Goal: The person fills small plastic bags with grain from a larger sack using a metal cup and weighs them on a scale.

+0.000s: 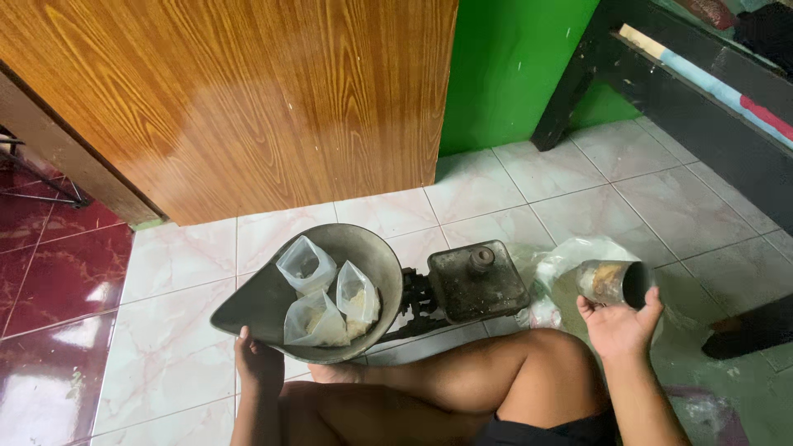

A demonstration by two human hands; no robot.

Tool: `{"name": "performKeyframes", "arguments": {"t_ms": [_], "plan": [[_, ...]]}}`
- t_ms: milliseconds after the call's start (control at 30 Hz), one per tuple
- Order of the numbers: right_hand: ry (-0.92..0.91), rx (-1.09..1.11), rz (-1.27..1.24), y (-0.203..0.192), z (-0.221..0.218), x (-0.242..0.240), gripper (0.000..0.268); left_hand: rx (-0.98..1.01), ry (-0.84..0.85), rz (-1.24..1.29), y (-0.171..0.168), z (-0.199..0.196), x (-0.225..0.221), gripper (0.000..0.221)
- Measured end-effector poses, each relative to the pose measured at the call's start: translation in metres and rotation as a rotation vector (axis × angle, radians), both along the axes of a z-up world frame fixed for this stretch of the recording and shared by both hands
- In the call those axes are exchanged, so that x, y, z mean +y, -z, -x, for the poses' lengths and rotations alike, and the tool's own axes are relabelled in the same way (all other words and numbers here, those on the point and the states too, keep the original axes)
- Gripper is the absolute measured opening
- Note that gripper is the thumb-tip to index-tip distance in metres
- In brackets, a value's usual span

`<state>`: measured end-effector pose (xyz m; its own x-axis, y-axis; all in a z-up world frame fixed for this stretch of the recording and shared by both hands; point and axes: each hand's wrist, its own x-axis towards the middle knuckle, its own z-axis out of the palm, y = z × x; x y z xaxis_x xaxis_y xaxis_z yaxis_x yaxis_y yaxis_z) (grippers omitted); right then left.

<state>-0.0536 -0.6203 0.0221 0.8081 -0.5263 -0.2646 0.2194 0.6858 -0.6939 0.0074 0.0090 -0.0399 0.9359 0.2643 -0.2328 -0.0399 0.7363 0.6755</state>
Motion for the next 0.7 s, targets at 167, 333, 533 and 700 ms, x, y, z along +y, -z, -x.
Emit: {"name": "performKeyframes", "arguments": {"t_ms": [167,333,533,700], "plan": [[0.220,0.333,0.016,0.028,-0.028,-0.023,0.073,0.056,-0.004,-0.029,0.004,-0.002,0.003,0.065],[0.258,0.644,0.164,0.017,-0.033,-0.007,0.066,0.036,0.007,-0.065,-0.016,0.003,-0.005,0.069],[0.060,1.043,1.037,0.066,-0.046,-0.029,0.065,-0.030,-0.007,-0.028,0.000,0.000,-0.001,0.065],[-0.140,1.003,1.498,0.075,-0.047,-0.031,0.080,0.023,-0.006,-0.090,-0.022,0.006,-0.009,0.067]]}}
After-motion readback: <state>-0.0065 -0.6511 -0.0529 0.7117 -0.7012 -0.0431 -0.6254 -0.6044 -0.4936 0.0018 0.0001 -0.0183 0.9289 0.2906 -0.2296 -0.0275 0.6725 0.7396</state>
